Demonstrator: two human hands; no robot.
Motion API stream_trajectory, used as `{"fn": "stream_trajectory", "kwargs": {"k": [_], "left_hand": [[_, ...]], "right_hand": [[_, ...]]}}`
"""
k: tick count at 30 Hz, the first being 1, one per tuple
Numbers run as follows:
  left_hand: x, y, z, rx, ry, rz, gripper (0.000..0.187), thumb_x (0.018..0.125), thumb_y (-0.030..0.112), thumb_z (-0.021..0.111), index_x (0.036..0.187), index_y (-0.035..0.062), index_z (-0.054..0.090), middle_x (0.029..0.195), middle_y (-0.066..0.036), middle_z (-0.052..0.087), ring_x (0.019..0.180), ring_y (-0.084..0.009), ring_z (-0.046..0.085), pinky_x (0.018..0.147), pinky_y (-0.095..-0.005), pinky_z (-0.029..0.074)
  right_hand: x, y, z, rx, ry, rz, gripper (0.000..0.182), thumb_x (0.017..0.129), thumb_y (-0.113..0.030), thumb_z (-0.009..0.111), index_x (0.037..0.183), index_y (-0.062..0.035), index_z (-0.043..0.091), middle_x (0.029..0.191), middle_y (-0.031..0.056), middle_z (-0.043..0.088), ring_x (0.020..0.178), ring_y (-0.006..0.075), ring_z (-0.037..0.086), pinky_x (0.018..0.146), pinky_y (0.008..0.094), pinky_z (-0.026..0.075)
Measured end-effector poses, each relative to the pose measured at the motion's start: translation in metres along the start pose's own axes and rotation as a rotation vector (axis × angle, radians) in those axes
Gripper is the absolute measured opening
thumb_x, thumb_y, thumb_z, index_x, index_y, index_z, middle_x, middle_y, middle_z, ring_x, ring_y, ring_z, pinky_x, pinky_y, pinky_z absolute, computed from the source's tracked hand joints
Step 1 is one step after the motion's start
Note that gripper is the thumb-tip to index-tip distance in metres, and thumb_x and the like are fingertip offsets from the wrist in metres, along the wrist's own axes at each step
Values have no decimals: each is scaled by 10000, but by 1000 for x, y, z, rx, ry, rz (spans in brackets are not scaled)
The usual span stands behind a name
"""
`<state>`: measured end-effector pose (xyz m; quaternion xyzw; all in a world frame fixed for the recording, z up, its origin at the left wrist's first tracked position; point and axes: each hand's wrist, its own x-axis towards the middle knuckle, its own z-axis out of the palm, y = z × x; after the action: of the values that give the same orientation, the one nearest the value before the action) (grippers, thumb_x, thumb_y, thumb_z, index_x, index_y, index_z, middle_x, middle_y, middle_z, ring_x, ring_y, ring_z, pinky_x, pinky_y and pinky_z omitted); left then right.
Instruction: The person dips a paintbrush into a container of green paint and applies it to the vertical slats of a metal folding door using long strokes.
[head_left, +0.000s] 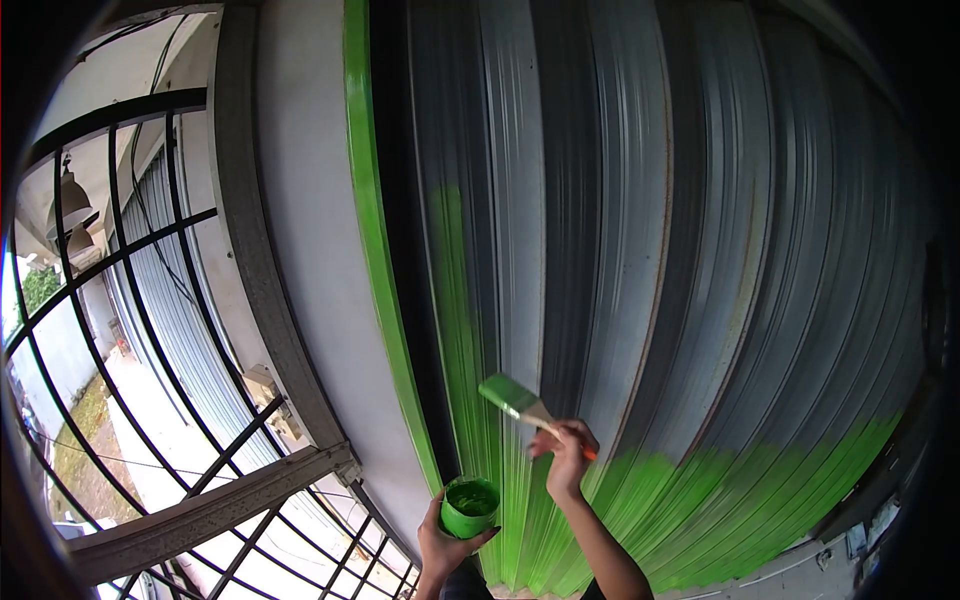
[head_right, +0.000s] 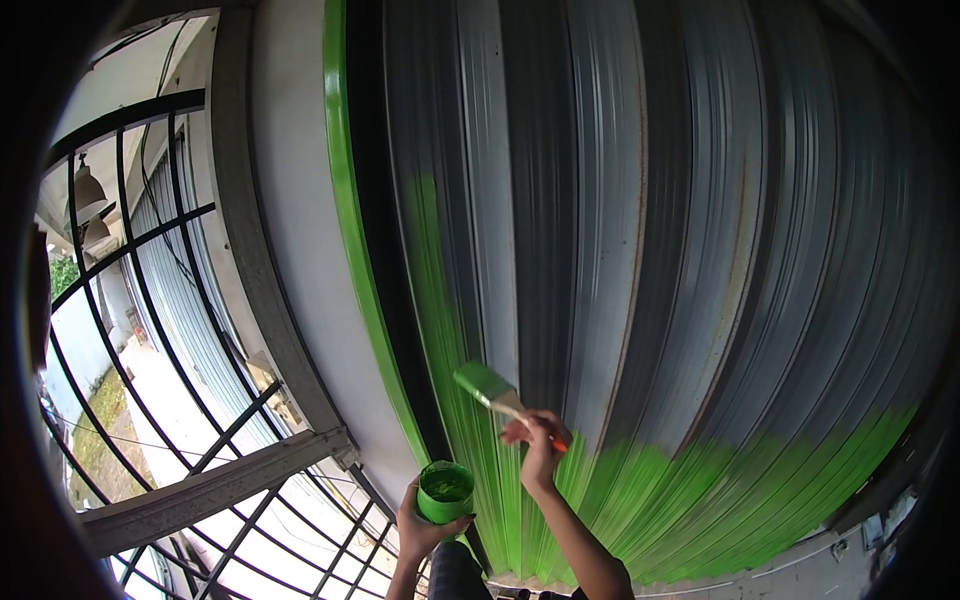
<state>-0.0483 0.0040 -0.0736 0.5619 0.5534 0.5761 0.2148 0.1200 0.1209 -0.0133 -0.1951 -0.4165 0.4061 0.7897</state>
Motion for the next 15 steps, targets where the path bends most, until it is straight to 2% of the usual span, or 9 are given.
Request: {"fn": "stream_trajectory", "kwargs": {"k": [2, 5, 6, 9, 12, 15], "left_hand": [[-2, -8, 2, -23, 15, 25, 933, 523, 358, 917, 1255, -38, 495, 1079, -151, 666, 1001, -221, 659, 897, -351, 519], [-7, -13, -2, -32, 8, 29, 931, 517, 347, 922, 1247, -44, 497, 1074, -145, 667, 998, -219, 659, 900, -349, 518], [-10, -14, -4, -49, -2, 5, 918, 517, 305, 923, 1251, -42, 493, 1088, -139, 658, 1009, -215, 649, 913, -348, 508], [-20, -11, -11, -88, -18, -57, 896, 518, 219, 924, 1257, -36, 488, 1112, -125, 641, 1029, -206, 629, 939, -344, 488], [-26, -9, -16, -81, -12, -80, 883, 516, 216, 923, 1248, -35, 496, 1103, -121, 643, 1020, -204, 632, 932, -341, 492], [-28, -16, -22, -50, -29, -67, 868, 517, 213, 921, 1239, -31, 506, 1096, -119, 646, 1011, -202, 636, 923, -340, 497]], "right_hand": [[14, 27, 11, -30, 8, -88, 166, 904, -82, 485, 903, 52, 583, 725, 176, 655, 576, 237, 656, 547, 316, 558], [20, 74, 16, -22, -8, -132, 150, 919, -52, 493, 896, 59, 592, 729, 141, 659, 588, 194, 649, 590, 297, 551], [15, 89, 12, -58, -14, -122, 132, 916, -22, 490, 888, 58, 591, 719, 122, 657, 601, 169, 647, 602, 285, 547], [-17, 124, -13, -214, -83, -198, 159, 927, -36, 472, 868, 55, 589, 721, 132, 658, 600, 175, 652, 556, 296, 548], [-52, 144, -44, -291, -39, 13, 151, 922, -17, 477, 853, 41, 599, 691, 108, 647, 585, 140, 634, 537, 289, 534], [-44, 149, -38, -217, 2, 38, 139, 919, -28, 494, 863, 25, 610, 650, 82, 628, 560, 118, 612, 508, 280, 518]]}}
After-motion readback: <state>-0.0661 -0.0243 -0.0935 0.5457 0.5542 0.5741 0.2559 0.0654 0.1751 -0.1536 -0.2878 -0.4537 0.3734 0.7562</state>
